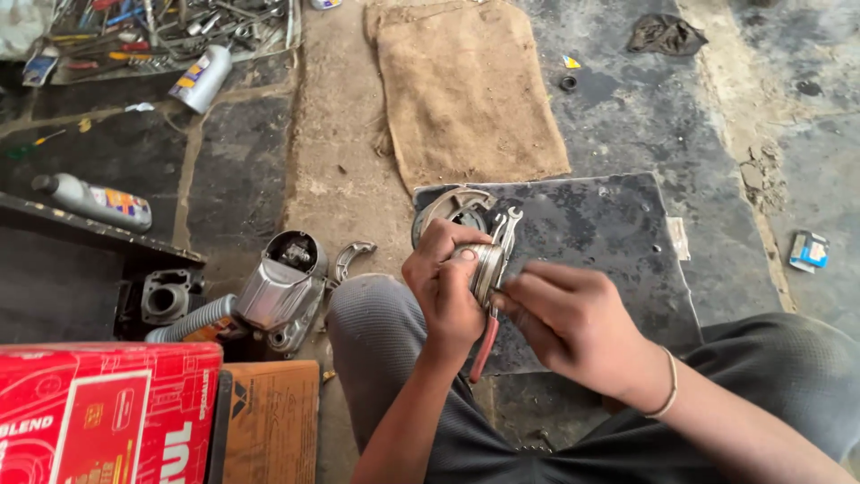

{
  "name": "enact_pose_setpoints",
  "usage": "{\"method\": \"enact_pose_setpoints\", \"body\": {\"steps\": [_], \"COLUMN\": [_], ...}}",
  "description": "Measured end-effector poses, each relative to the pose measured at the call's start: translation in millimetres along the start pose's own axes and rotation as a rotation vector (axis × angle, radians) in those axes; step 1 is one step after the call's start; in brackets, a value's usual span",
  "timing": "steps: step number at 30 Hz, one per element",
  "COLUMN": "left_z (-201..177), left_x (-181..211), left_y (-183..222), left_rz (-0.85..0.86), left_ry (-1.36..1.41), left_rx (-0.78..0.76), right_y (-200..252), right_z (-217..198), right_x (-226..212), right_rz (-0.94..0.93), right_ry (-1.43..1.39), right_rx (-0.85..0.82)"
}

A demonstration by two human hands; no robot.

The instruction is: The person cleans a motorcycle piston by scraping its surface with a small tool and then wipes it down with a cloth. They continue to rotate the piston, scraping and cleaning different areas of the component throughout the process.

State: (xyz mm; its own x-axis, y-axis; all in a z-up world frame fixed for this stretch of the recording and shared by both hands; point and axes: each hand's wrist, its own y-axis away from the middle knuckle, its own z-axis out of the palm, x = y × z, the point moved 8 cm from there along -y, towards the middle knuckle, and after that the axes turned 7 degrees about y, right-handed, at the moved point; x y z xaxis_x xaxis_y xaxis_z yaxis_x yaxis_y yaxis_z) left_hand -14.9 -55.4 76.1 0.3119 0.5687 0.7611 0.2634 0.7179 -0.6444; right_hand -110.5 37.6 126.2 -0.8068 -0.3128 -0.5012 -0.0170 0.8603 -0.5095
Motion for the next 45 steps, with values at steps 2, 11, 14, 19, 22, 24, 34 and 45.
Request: {"method": "enact_pose_setpoints", "body": {"steps": [2, 11, 14, 19, 22, 24, 34, 45], "left_z": [-0.4, -6.2, -5.1, -5.8, -7.0, -3.8, 0.2, -7.7], "left_x": [-2.5, -10.2, -13.4, -31.5, -77.1, -110.4, -106.8, -123.0], "left_y": [1.1, 2.3, 2.6, 6.3, 21.8, 36.9, 34.7, 45.3], "left_rz": [-0.037, -0.105, -0.137, -0.228, -0.503, -0.802, -0.912, -0.825], "left_ry": [0.017, 0.081, 0.079, 0.139, 0.459, 0.835, 0.796, 0.826], "left_rx": [0.021, 0.068, 0.060, 0.052, 0.160, 0.344, 0.354, 0.365], "right_y": [8.4, 6.9, 0.9, 2.0, 1.1, 1.5, -1.8, 8.0], "right_z": [4.3, 9.4, 6.6, 13.0, 10.3, 24.3, 6.3, 12.5], "right_x": [19.7, 21.6, 31.7, 42.1, 38.6, 53.3, 46.2, 55.0], "right_rz": [0.014, 0.020, 0.156, 0.170, 0.134, 0.315, 0.252, 0.264], "right_ry": [-0.001, -0.008, 0.050, 0.040, -0.047, -0.217, -0.161, -0.126], "right_rx": [0.019, -0.002, 0.016, 0.068, 0.116, -0.017, -0.002, 0.118]}}
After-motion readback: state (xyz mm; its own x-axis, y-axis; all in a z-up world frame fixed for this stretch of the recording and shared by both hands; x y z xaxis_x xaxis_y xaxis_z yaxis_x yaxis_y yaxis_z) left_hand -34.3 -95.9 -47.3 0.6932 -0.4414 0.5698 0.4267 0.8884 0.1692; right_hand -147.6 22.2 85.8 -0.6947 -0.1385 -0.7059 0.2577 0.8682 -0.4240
